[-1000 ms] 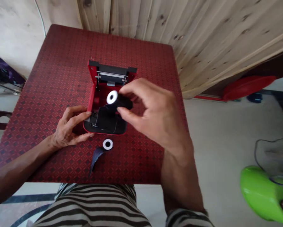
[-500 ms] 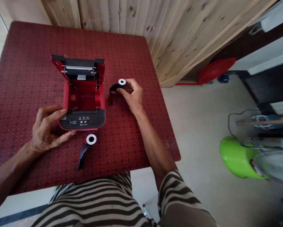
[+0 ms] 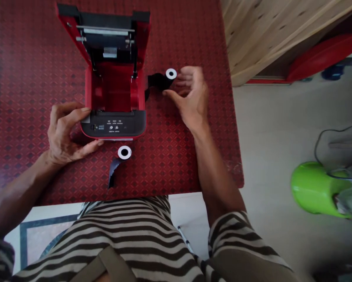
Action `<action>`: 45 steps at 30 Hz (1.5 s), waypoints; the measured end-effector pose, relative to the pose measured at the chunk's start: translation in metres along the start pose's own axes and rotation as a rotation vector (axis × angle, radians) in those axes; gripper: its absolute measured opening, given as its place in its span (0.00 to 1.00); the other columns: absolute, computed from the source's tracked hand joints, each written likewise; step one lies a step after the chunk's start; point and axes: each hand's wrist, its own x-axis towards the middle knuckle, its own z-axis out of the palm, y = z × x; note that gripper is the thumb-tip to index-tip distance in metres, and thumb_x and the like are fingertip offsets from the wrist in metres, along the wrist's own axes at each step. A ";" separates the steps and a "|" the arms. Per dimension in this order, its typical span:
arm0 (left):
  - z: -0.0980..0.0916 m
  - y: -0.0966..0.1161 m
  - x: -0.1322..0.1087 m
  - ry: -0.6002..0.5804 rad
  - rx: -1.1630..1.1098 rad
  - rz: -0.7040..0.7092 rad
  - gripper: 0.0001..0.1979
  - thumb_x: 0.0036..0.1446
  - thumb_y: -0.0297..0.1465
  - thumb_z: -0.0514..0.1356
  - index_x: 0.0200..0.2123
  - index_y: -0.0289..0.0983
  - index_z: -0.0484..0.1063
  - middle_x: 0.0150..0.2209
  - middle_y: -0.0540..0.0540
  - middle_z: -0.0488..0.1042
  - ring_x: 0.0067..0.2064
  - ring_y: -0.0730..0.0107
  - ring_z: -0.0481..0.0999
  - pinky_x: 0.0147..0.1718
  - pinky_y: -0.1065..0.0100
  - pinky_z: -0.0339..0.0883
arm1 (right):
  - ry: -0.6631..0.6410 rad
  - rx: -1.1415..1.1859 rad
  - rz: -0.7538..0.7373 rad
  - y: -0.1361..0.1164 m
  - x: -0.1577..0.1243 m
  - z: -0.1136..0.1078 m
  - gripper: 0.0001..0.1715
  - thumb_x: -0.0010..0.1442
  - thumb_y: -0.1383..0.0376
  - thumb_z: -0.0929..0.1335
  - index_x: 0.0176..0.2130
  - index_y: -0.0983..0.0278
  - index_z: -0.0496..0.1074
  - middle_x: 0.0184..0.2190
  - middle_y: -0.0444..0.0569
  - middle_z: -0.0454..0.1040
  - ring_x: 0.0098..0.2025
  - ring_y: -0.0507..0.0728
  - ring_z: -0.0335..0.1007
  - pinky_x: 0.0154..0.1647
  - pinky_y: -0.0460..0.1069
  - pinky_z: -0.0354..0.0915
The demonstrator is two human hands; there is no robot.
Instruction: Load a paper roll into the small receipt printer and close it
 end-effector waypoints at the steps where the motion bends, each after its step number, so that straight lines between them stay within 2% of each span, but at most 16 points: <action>1: 0.001 -0.001 0.000 -0.009 -0.019 -0.021 0.43 0.58 0.52 0.72 0.71 0.47 0.61 0.59 0.41 0.72 0.58 0.53 0.77 0.57 0.51 0.80 | 0.045 0.009 -0.011 -0.012 -0.010 -0.011 0.22 0.59 0.57 0.80 0.49 0.56 0.74 0.49 0.53 0.83 0.45 0.58 0.79 0.42 0.53 0.73; 3: 0.001 0.000 -0.001 -0.024 -0.039 -0.060 0.43 0.58 0.52 0.72 0.70 0.48 0.61 0.59 0.40 0.71 0.59 0.52 0.77 0.57 0.50 0.79 | 0.072 0.003 -0.036 -0.040 -0.037 -0.034 0.07 0.63 0.62 0.77 0.41 0.57 0.78 0.39 0.49 0.84 0.38 0.55 0.78 0.41 0.52 0.73; 4: 0.001 0.000 0.000 -0.025 -0.039 -0.062 0.43 0.58 0.52 0.72 0.70 0.48 0.61 0.59 0.40 0.71 0.59 0.52 0.77 0.57 0.50 0.79 | 0.039 0.010 -0.050 -0.054 -0.052 -0.043 0.05 0.63 0.63 0.77 0.36 0.57 0.79 0.33 0.46 0.83 0.33 0.54 0.77 0.38 0.52 0.72; 5: 0.001 0.001 0.000 -0.019 -0.033 -0.051 0.43 0.58 0.52 0.72 0.71 0.48 0.61 0.59 0.40 0.71 0.58 0.52 0.78 0.56 0.51 0.80 | -0.081 0.036 -0.051 -0.065 -0.068 -0.050 0.05 0.62 0.63 0.79 0.34 0.57 0.80 0.29 0.44 0.82 0.29 0.53 0.76 0.33 0.50 0.71; 7: 0.001 0.002 0.002 -0.001 -0.012 -0.019 0.42 0.59 0.51 0.71 0.71 0.47 0.61 0.58 0.41 0.72 0.57 0.54 0.78 0.54 0.54 0.81 | -0.377 0.104 -0.071 -0.082 -0.100 -0.053 0.04 0.61 0.63 0.79 0.37 0.57 0.83 0.33 0.43 0.85 0.32 0.54 0.80 0.35 0.51 0.75; 9: 0.000 0.003 0.003 0.015 0.012 0.010 0.42 0.60 0.50 0.71 0.71 0.43 0.62 0.57 0.39 0.72 0.56 0.56 0.78 0.52 0.55 0.82 | -0.445 0.124 -0.114 -0.088 -0.126 -0.042 0.10 0.62 0.64 0.79 0.46 0.57 0.84 0.41 0.46 0.87 0.38 0.56 0.84 0.42 0.53 0.79; 13: 0.000 0.003 0.002 0.005 0.046 -0.005 0.41 0.62 0.52 0.69 0.71 0.45 0.61 0.57 0.41 0.73 0.56 0.56 0.78 0.54 0.53 0.82 | -0.341 0.071 -0.162 -0.088 -0.158 -0.003 0.20 0.66 0.65 0.75 0.57 0.56 0.79 0.52 0.51 0.86 0.53 0.62 0.83 0.57 0.60 0.78; 17: 0.002 0.001 -0.002 -0.001 -0.017 -0.034 0.42 0.59 0.52 0.71 0.71 0.48 0.61 0.59 0.41 0.72 0.57 0.53 0.78 0.58 0.50 0.79 | -0.256 0.064 -0.155 -0.091 -0.167 0.021 0.18 0.67 0.69 0.72 0.55 0.57 0.79 0.49 0.50 0.86 0.51 0.62 0.83 0.56 0.60 0.78; 20: 0.002 0.001 -0.004 -0.026 -0.022 -0.058 0.43 0.60 0.51 0.71 0.71 0.47 0.60 0.59 0.40 0.72 0.60 0.52 0.77 0.60 0.49 0.77 | -0.259 0.102 -0.121 -0.099 -0.168 0.018 0.16 0.66 0.69 0.73 0.53 0.57 0.79 0.49 0.50 0.86 0.50 0.61 0.82 0.55 0.60 0.77; 26: 0.001 0.003 -0.005 -0.001 0.029 -0.019 0.41 0.62 0.49 0.69 0.72 0.44 0.60 0.58 0.39 0.73 0.57 0.54 0.79 0.55 0.52 0.81 | -0.404 0.253 -0.231 -0.135 -0.144 -0.045 0.26 0.61 0.69 0.75 0.56 0.53 0.76 0.50 0.48 0.84 0.51 0.64 0.82 0.52 0.60 0.78; 28: 0.001 0.004 -0.005 0.007 0.028 -0.014 0.41 0.63 0.47 0.69 0.73 0.43 0.59 0.58 0.39 0.73 0.57 0.54 0.79 0.53 0.52 0.82 | -0.362 0.141 -0.307 -0.148 -0.120 -0.065 0.27 0.62 0.68 0.74 0.58 0.50 0.75 0.51 0.48 0.83 0.52 0.67 0.81 0.51 0.63 0.78; 30: 0.001 0.005 -0.004 0.008 0.022 -0.017 0.41 0.63 0.46 0.70 0.73 0.43 0.59 0.58 0.38 0.73 0.56 0.55 0.79 0.52 0.53 0.83 | -0.305 -0.085 -0.422 -0.157 -0.091 -0.071 0.26 0.65 0.68 0.73 0.59 0.48 0.75 0.52 0.49 0.83 0.52 0.68 0.80 0.54 0.65 0.76; 33: 0.000 0.005 -0.004 0.018 -0.004 -0.018 0.40 0.63 0.45 0.69 0.73 0.43 0.59 0.57 0.39 0.73 0.55 0.57 0.80 0.51 0.55 0.84 | -0.299 -0.320 -0.598 -0.161 -0.050 -0.054 0.22 0.68 0.69 0.71 0.58 0.53 0.76 0.50 0.52 0.82 0.52 0.69 0.78 0.57 0.67 0.73; 36: 0.000 0.006 -0.003 0.021 -0.028 -0.017 0.38 0.65 0.47 0.67 0.73 0.43 0.61 0.56 0.38 0.73 0.54 0.57 0.80 0.51 0.56 0.84 | -0.388 -0.445 -0.679 -0.158 -0.026 -0.023 0.16 0.68 0.71 0.70 0.54 0.61 0.78 0.45 0.55 0.81 0.52 0.68 0.75 0.55 0.65 0.73; 40: 0.000 0.007 -0.003 0.018 -0.001 -0.022 0.39 0.64 0.45 0.69 0.72 0.42 0.60 0.56 0.38 0.72 0.54 0.57 0.80 0.51 0.56 0.84 | -0.488 -0.562 -0.696 -0.158 -0.014 0.003 0.13 0.70 0.75 0.66 0.46 0.65 0.80 0.40 0.57 0.81 0.49 0.66 0.74 0.52 0.59 0.72; 45: 0.000 0.006 -0.003 0.007 -0.004 -0.022 0.39 0.64 0.45 0.69 0.72 0.42 0.60 0.56 0.37 0.72 0.54 0.56 0.79 0.50 0.56 0.84 | -0.570 -0.653 -0.664 -0.164 -0.005 0.012 0.12 0.69 0.76 0.68 0.40 0.66 0.81 0.38 0.57 0.82 0.48 0.64 0.76 0.43 0.55 0.69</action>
